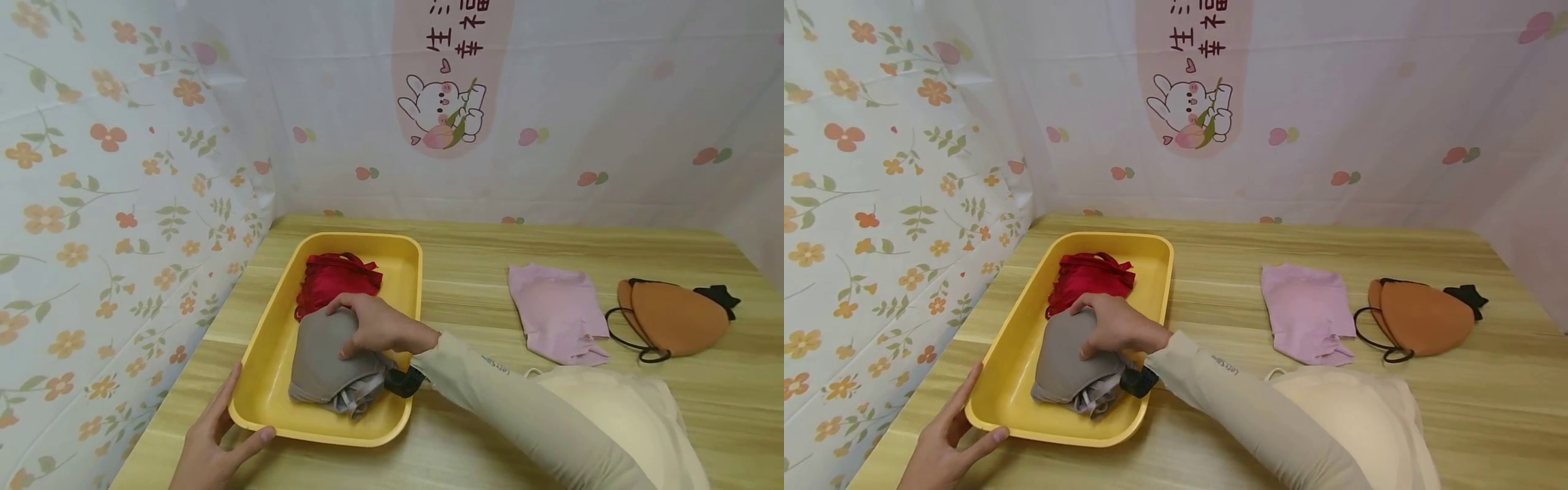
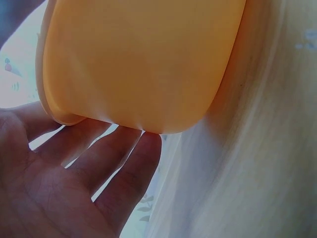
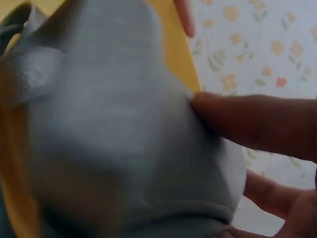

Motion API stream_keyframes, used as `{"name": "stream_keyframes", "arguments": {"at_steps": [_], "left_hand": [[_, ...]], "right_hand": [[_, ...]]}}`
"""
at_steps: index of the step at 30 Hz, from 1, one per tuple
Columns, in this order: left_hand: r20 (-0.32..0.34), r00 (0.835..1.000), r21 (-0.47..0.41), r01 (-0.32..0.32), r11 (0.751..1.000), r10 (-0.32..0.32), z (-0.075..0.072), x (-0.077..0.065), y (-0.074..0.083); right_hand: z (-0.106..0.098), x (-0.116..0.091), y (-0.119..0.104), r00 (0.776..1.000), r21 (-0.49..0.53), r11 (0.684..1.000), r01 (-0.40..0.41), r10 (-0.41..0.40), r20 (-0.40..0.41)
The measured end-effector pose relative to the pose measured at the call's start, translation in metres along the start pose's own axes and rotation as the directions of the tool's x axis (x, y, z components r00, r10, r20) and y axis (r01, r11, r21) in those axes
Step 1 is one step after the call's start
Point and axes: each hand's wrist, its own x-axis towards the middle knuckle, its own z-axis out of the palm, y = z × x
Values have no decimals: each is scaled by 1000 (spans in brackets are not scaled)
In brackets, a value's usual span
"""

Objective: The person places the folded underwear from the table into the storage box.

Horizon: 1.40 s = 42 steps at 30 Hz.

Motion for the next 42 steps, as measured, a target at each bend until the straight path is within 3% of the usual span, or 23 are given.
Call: {"name": "stream_keyframes", "arguments": {"at_steps": [3,7,15,18,23,31,34,37,42], "left_hand": [[0,1000,0,-3,1000,3,0,0,-1],[-12,1000,-4,-16,1000,16,1,-1,-3],[-20,1000,-13,-15,1000,14,1,-1,-4],[-16,1000,-18,-12,1000,12,2,-1,-3],[-10,1000,-20,-5,1000,5,1,-1,-3],[8,1000,-9,24,1000,-24,0,0,-3],[13,999,-7,42,999,-42,0,1,-2],[13,999,-9,47,999,-47,0,2,-1],[10,999,-5,47,999,-47,0,3,1]], "right_hand": [[-3,-3,-1,1000,-191,981,23,-20,15],[-6,-6,-2,999,-381,924,14,7,52],[-7,-7,-2,993,-530,848,-24,83,87],[-8,-8,-3,990,-545,838,-45,109,85],[-18,-14,-5,992,-517,856,-3,65,104],[-59,-36,-6,997,-466,883,63,-36,67],[-76,-44,0,998,-451,890,67,-67,16],[-91,-53,11,990,-484,872,70,-119,-73],[-109,-70,40,950,-546,837,31,-195,-245]]}}
